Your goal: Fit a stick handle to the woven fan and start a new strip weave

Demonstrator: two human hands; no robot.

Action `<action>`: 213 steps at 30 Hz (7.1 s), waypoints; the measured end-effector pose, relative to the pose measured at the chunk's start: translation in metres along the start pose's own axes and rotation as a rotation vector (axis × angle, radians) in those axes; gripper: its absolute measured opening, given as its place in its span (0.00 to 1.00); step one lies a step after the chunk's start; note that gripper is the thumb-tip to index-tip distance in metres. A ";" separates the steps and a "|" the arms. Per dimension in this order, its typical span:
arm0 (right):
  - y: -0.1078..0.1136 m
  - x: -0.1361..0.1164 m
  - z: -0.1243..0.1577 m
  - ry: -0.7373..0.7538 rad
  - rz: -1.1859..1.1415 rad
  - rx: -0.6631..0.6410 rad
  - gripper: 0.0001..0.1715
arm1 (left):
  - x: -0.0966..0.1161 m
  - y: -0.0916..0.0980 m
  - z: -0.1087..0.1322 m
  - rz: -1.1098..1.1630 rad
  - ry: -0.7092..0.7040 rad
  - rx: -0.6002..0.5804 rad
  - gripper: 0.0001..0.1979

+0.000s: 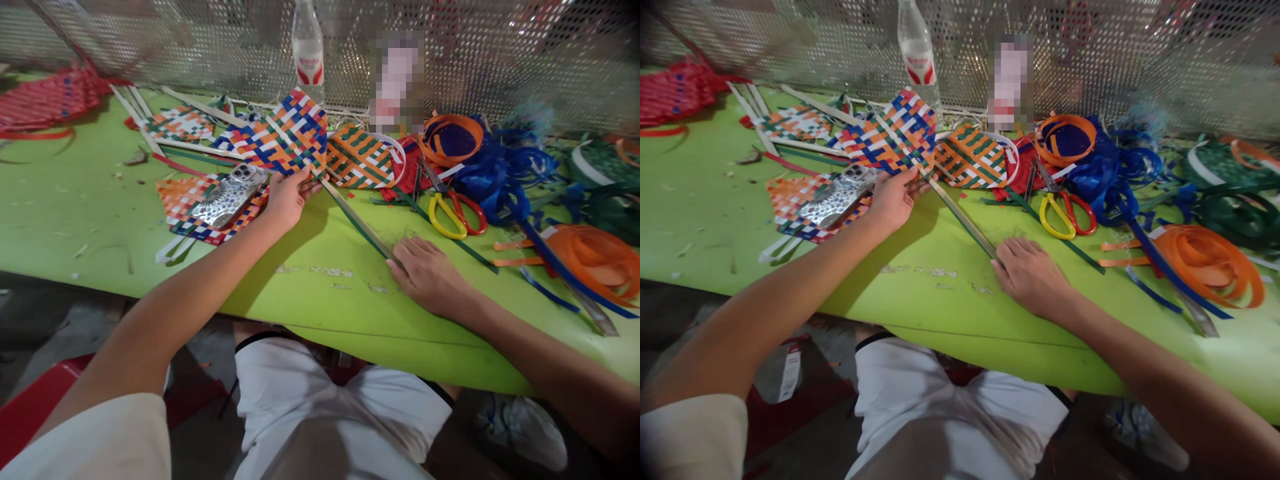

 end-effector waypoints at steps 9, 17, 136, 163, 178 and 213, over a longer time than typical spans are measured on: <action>0.003 0.000 -0.001 0.023 -0.015 -0.002 0.19 | -0.001 0.003 -0.004 -0.027 -0.030 0.005 0.11; 0.004 0.000 0.000 0.061 -0.018 0.032 0.18 | 0.006 -0.003 0.008 -0.021 -0.006 0.083 0.10; 0.010 0.055 0.002 -0.471 -1.242 0.403 0.29 | 0.018 -0.064 0.086 -0.152 0.047 -0.302 0.14; 0.000 0.052 -0.001 -0.632 -1.594 0.268 0.27 | 0.006 -0.056 0.081 -0.106 0.019 -0.251 0.20; -0.011 0.062 0.001 -0.677 -1.524 0.205 0.27 | -0.002 -0.054 0.083 -0.126 0.061 -0.253 0.26; -0.006 -0.124 0.099 -0.586 -1.330 0.590 0.43 | -0.006 -0.038 0.269 -0.085 0.141 -0.465 0.17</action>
Point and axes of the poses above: each hand's wrist, its own z-axis away from the middle knuckle, its own y-axis out of the back of the hand, x = y × z, the point moved 7 cm from there along -z, towards the middle knuckle
